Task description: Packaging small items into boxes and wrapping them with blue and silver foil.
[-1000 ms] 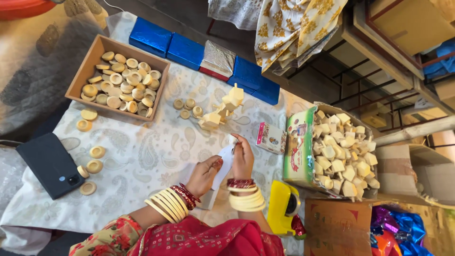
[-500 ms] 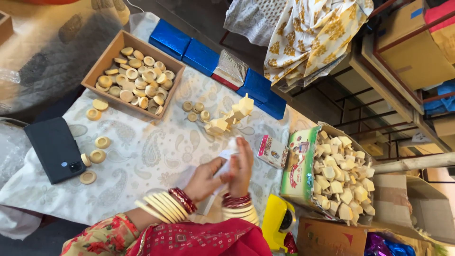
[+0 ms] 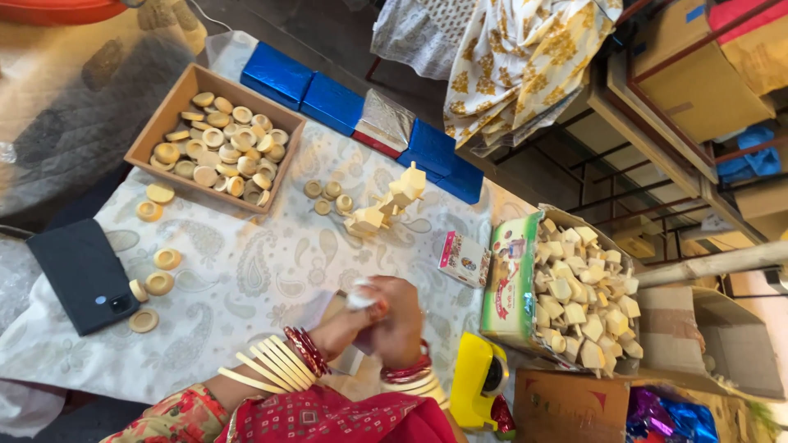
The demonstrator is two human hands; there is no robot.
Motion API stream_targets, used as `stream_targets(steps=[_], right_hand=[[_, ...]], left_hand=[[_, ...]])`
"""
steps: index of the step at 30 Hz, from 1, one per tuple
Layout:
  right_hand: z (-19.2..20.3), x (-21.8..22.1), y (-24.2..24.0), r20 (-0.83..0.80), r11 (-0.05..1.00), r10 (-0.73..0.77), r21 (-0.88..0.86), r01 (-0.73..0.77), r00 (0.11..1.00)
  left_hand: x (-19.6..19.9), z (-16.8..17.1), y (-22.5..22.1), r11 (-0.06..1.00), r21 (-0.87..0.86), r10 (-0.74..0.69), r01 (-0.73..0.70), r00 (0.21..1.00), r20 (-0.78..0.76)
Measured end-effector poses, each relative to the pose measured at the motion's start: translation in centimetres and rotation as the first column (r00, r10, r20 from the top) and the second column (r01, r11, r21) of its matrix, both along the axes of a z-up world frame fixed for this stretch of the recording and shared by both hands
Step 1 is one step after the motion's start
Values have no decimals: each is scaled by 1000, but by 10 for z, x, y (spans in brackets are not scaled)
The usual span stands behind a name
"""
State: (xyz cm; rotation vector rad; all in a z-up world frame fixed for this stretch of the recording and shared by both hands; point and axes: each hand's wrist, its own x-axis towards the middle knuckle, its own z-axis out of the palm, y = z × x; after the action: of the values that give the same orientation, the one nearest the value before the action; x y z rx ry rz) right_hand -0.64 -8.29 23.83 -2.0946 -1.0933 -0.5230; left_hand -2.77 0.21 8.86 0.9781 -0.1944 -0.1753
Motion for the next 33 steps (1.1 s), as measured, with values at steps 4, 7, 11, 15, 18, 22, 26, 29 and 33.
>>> stream_targets(steps=[4,7,11,15,18,22,26,29,33], right_hand=[[-12,-4,-3,-48,997,-20,77,23,999],[-40,10,-26,-600,881,31,394,263,799],[-62,36,-57,-775,888,1,291,356,632],[-80,40,-87,-890,747,360,454,486,279],[-23,18,-56,-801,550,594,470,690,72],[-78,21,-89,-725,482,677,564,671,123],[-101,10,-95,-701,445,530,709,547,478],[-69,-16,-66,-581,616,160,690,379,798],[-104,-36,-61,-632,901,0,336,274,775]], left_hand=[[-8,20,9,989,146,43,-21,988,-149],[-21,72,22,825,525,163,-207,978,129],[-26,105,40,705,565,241,-428,895,376],[-31,112,56,787,481,213,-386,902,376],[-29,104,60,815,400,229,-418,868,441],[-28,102,64,802,405,229,-440,852,472],[-17,96,62,549,558,354,-622,778,519],[4,39,53,636,549,451,-542,839,306],[6,-5,36,954,-299,3,-41,992,-126]])
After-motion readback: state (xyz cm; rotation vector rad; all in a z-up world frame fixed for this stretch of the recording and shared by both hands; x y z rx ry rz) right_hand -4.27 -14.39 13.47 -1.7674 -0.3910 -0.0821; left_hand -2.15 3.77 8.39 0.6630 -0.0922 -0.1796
